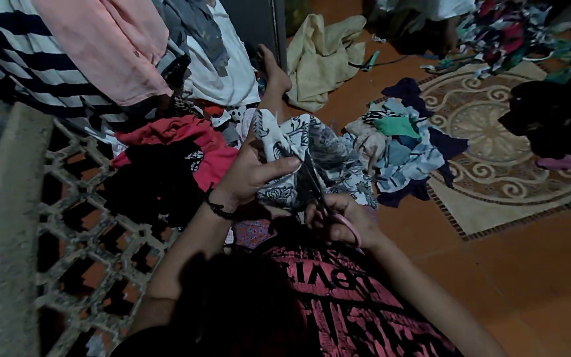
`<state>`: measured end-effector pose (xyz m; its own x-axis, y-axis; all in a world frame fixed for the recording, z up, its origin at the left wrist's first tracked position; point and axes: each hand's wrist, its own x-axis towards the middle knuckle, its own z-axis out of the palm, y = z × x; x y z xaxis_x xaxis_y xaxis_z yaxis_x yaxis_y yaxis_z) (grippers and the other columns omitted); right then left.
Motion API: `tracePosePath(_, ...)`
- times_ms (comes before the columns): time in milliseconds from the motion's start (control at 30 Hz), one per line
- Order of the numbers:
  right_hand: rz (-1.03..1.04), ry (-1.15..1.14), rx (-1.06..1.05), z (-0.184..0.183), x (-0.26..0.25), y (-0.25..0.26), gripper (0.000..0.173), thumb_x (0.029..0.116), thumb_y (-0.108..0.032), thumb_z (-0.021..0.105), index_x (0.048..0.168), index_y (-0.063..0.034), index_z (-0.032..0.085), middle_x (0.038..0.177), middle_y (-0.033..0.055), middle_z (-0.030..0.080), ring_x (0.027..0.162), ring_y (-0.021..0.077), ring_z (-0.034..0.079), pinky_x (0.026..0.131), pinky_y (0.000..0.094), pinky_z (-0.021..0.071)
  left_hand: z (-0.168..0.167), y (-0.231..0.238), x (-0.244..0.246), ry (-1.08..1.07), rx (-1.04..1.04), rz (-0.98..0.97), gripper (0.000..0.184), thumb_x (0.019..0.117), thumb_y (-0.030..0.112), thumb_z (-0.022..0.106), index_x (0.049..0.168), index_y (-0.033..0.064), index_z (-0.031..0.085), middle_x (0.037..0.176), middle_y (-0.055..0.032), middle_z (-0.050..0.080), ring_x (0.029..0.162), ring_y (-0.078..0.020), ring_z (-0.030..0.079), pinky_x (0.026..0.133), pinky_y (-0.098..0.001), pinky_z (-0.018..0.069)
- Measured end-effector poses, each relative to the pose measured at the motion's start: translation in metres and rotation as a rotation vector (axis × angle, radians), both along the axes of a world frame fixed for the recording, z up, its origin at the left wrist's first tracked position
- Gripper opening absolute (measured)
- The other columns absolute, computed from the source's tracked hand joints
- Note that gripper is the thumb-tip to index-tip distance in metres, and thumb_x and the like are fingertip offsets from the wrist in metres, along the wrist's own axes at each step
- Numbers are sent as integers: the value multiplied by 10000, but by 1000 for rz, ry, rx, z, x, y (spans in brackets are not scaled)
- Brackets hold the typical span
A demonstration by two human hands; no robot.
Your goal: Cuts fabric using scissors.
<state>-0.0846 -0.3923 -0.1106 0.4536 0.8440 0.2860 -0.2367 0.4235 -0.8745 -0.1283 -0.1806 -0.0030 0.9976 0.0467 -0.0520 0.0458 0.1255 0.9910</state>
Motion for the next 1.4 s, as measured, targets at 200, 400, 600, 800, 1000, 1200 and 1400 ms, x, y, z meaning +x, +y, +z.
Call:
tracePosePath(200,40,-60,45,4,8,1,450,902,-612,676,1075,-197,705,769,-139,642,640,-54,569,565,139,483,8,7,-1,-72,53,-34,343,857,30,677,1187,96,612,963,33,739,835,-47,711,758,-232,608)
tracePosePath(400,51,-66,20,13,11,1,419,906,-584,689,1063,-196,709,787,-135,660,629,-63,569,539,126,470,10,9,1,-117,72,-65,303,853,6,649,1149,71,639,930,14,743,813,-49,709,742,-219,600)
tracePosePath(600,25,-62,-26,17,13,-5,381,904,-551,711,1027,-191,716,783,-134,662,613,-63,564,520,125,462,17,12,0,-58,211,54,315,872,-8,635,1177,69,615,946,12,733,807,-52,705,733,-217,597)
tracePosePath(800,31,-21,-58,17,12,-7,392,904,-564,703,1019,-190,720,767,-130,667,586,-58,567,497,130,467,9,13,2,-46,161,67,340,819,-8,769,1129,68,653,951,39,750,858,-42,716,799,-243,615)
tracePosePath(1000,35,4,-69,16,9,-3,397,911,-558,698,1022,-178,718,754,-121,660,575,-50,563,494,137,468,10,14,1,-51,284,29,395,781,-35,804,1141,24,655,973,10,746,888,-42,711,815,-238,612)
tracePosePath(1200,-35,-3,-130,22,8,5,382,906,-553,703,1021,-189,714,784,-136,671,617,-35,593,532,155,502,1,11,0,-37,380,-69,435,756,81,865,1139,26,667,963,7,742,878,-32,708,808,-231,610)
tracePosePath(1400,-60,-19,-132,23,7,6,409,900,-567,704,1011,-173,711,774,-132,666,615,-34,590,534,154,497,1,11,0,-29,373,-81,408,761,84,866,1121,34,679,944,13,748,859,-28,710,793,-225,611)
